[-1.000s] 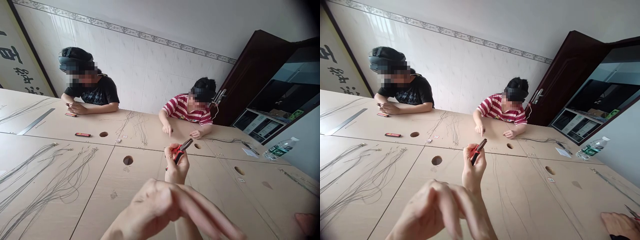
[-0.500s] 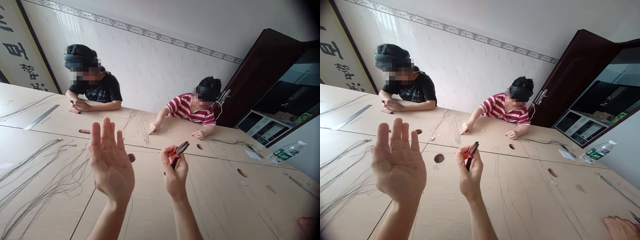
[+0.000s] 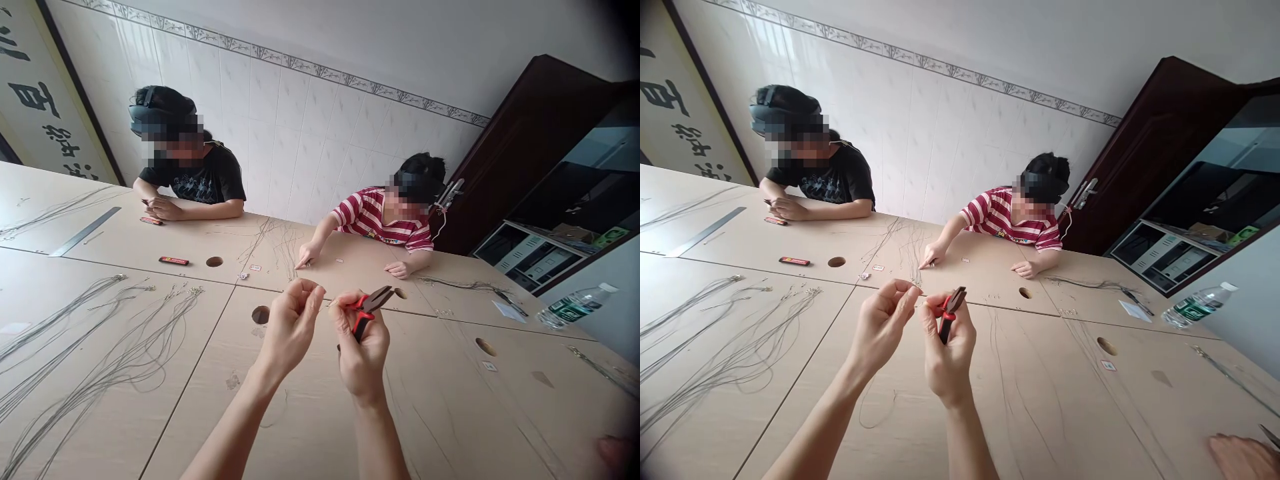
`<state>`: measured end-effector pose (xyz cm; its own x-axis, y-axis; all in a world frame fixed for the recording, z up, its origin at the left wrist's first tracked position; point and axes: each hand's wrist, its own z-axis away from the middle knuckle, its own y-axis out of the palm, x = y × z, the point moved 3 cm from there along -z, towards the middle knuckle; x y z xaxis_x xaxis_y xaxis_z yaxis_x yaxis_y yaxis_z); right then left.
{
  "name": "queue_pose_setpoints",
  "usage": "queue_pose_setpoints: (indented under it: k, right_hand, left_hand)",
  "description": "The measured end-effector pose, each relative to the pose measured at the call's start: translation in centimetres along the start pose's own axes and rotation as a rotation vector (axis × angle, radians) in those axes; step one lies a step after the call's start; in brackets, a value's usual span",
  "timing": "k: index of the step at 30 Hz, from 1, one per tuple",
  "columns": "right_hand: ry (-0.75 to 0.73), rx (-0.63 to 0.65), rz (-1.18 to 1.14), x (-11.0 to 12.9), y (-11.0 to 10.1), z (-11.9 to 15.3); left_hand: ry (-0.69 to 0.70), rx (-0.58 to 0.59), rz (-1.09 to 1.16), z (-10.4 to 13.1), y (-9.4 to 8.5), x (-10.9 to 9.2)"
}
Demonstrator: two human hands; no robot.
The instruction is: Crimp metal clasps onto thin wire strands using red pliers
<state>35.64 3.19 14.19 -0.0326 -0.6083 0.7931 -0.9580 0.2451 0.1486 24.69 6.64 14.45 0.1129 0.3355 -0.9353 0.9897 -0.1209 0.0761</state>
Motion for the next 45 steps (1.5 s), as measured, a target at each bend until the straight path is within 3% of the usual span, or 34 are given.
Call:
queue_pose_setpoints:
  k: [9, 22, 29, 34, 38, 41, 43, 45]
  right_hand:
    - [0.000, -0.085, 0.042, -0.3, -0.3, -0.1]
    - [-0.037, -0.131, 0.122, -0.2, -0.6, -0.1]
    - [-0.026, -0.108, 0.063, 0.1, -0.7, -0.2]
    - [0.004, -0.183, 0.167, -0.1, -1.0, -0.2]
    - [0.040, -0.197, 0.179, -0.5, -0.9, -0.2]
    - [0.060, -0.212, 0.168, -0.5, -0.6, 0.0]
    - [0.068, -0.233, 0.150, -0.4, -0.3, 0.1]
    - [0.067, -0.245, 0.133, -0.2, 0.0, 0.1]
  left_hand:
    - [-0.038, 0.007, 0.126, 0.6, 0.2, -1.5]
    - [-0.183, 0.073, 0.128, 0.8, 0.5, -1.2]
    - [-0.235, 0.399, 0.053, 0.7, 0.1, -1.5]
    - [-0.421, 0.823, 0.194, 1.5, -0.1, -1.4]
    - [-0.503, 1.099, 0.370, 2.6, 0.7, -1.3]
    - [-0.475, 1.122, 0.440, 3.2, 1.6, -1.2]
    - [-0.399, 1.060, 0.418, 3.4, 2.0, -1.3]
    - [-0.302, 1.089, 0.410, 3.5, 2.2, -1.6]
